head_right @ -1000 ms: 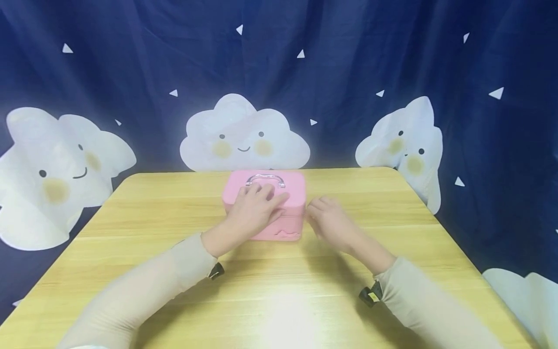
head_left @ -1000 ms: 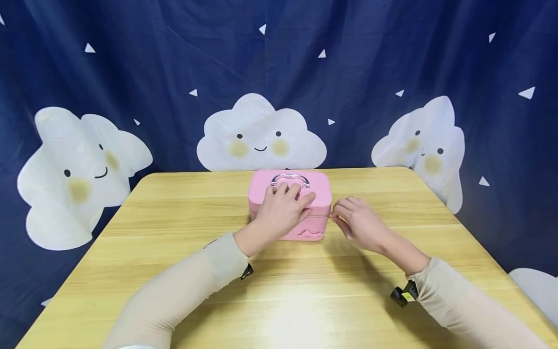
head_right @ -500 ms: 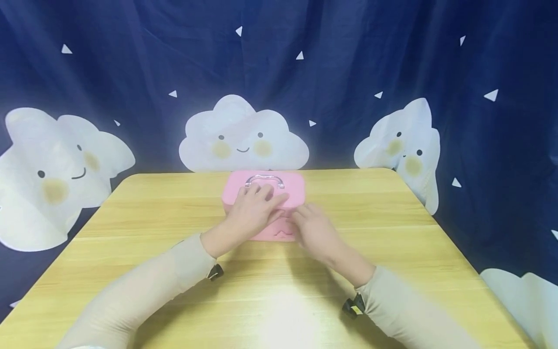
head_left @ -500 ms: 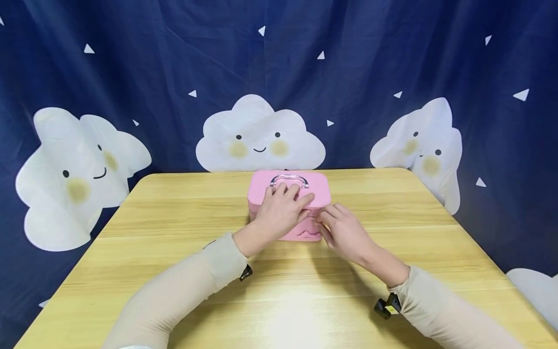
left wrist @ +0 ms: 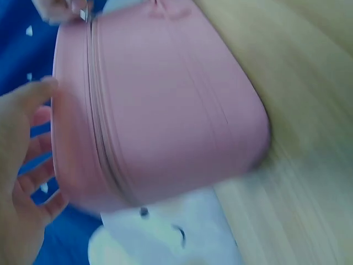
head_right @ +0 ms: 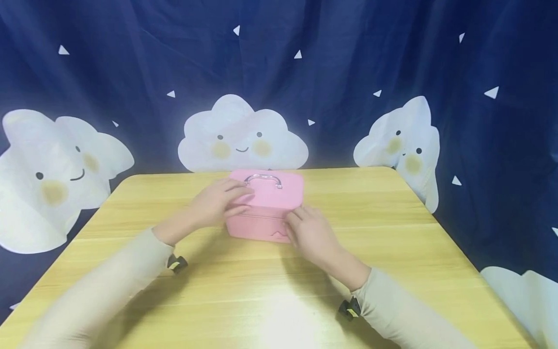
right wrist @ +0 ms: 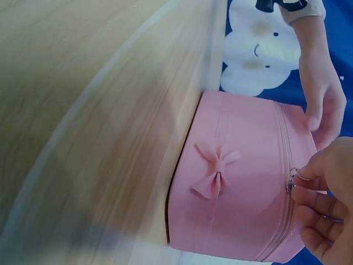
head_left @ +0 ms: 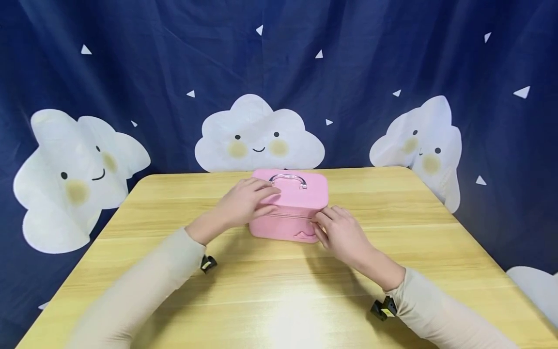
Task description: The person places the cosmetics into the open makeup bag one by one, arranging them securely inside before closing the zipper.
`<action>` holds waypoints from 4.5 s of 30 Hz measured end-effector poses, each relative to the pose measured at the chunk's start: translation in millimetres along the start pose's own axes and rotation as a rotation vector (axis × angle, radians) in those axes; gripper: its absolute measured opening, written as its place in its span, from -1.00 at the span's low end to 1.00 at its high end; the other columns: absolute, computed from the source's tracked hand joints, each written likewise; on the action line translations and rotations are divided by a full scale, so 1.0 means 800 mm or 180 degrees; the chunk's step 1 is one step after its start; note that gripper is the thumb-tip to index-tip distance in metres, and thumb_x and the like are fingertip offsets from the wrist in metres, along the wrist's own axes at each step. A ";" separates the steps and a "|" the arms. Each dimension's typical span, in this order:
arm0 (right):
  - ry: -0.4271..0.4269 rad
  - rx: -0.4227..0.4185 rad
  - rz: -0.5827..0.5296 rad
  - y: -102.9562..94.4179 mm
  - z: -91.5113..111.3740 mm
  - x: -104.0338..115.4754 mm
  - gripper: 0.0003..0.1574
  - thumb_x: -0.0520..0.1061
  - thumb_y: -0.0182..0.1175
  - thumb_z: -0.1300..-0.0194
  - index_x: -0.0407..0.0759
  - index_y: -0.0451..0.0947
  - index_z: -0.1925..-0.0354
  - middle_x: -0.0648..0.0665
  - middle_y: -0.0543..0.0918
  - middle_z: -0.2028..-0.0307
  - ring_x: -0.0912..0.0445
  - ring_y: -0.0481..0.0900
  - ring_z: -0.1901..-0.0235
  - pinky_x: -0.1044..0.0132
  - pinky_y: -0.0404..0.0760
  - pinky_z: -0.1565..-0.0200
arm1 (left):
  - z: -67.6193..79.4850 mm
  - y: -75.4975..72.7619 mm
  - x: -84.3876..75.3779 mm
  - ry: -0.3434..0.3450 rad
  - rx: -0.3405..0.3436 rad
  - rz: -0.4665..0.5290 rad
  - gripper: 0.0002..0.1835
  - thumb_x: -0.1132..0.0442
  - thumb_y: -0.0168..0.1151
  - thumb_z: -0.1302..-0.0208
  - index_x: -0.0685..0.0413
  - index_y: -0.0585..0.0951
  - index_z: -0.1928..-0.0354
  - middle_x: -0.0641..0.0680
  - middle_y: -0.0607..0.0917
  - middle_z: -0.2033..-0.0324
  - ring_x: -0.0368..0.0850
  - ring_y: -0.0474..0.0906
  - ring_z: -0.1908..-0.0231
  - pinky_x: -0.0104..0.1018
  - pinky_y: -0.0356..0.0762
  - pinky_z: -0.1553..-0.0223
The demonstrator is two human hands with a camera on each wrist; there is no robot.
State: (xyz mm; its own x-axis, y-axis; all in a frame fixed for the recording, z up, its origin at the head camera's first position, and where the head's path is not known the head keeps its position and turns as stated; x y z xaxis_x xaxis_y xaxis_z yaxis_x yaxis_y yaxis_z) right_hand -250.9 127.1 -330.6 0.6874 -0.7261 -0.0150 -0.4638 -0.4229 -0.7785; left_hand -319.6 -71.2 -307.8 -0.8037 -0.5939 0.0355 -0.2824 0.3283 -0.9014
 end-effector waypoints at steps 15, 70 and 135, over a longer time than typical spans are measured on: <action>0.0075 0.0149 -0.0029 -0.001 -0.007 -0.006 -0.92 -0.25 0.30 -0.21 -0.15 0.59 0.28 0.00 0.61 0.39 0.05 0.51 0.41 0.19 0.45 0.34 | 0.055 -0.008 0.037 -0.0073 0.0076 0.0295 -0.53 0.06 0.31 -0.29 0.06 0.59 -0.20 0.04 0.58 -0.20 0.10 0.34 -0.31 0.02 0.24 -0.34; 0.0574 0.0423 -0.0350 0.018 -0.028 -0.102 -0.94 -0.35 0.21 -0.28 -0.28 0.62 0.29 -0.14 0.63 0.37 -0.07 0.64 0.32 -0.08 0.58 0.25 | 0.024 -0.010 -0.089 0.0884 -0.0836 -0.0251 -0.63 -0.03 0.40 -0.15 -0.08 0.71 0.02 -0.04 0.68 0.14 -0.03 0.55 0.11 -0.19 0.51 -0.01; 0.0133 0.0326 -0.1171 -0.015 0.031 -0.042 -0.84 -0.34 0.23 -0.29 -0.10 0.61 0.24 0.00 0.66 0.27 0.16 0.59 0.20 0.16 0.60 0.15 | -0.046 0.021 -0.119 0.0146 -0.0607 -0.0714 -0.64 -0.12 0.26 -0.29 -0.14 0.72 0.00 -0.07 0.62 0.28 -0.06 0.43 0.28 -0.30 0.40 0.28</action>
State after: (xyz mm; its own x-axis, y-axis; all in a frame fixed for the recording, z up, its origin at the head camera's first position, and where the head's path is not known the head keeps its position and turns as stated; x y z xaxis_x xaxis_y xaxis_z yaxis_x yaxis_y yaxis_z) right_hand -254.6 170.0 -336.6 0.7731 -0.5583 0.3010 -0.1306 -0.6046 -0.7857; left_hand -267.0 18.3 -310.2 -0.7317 -0.6349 0.2480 -0.5455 0.3273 -0.7715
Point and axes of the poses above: each hand's wrist, its own z-axis away from the middle knuckle, its own y-axis out of the palm, x = y × z, the point moved 6 cm from there along -z, towards the middle knuckle
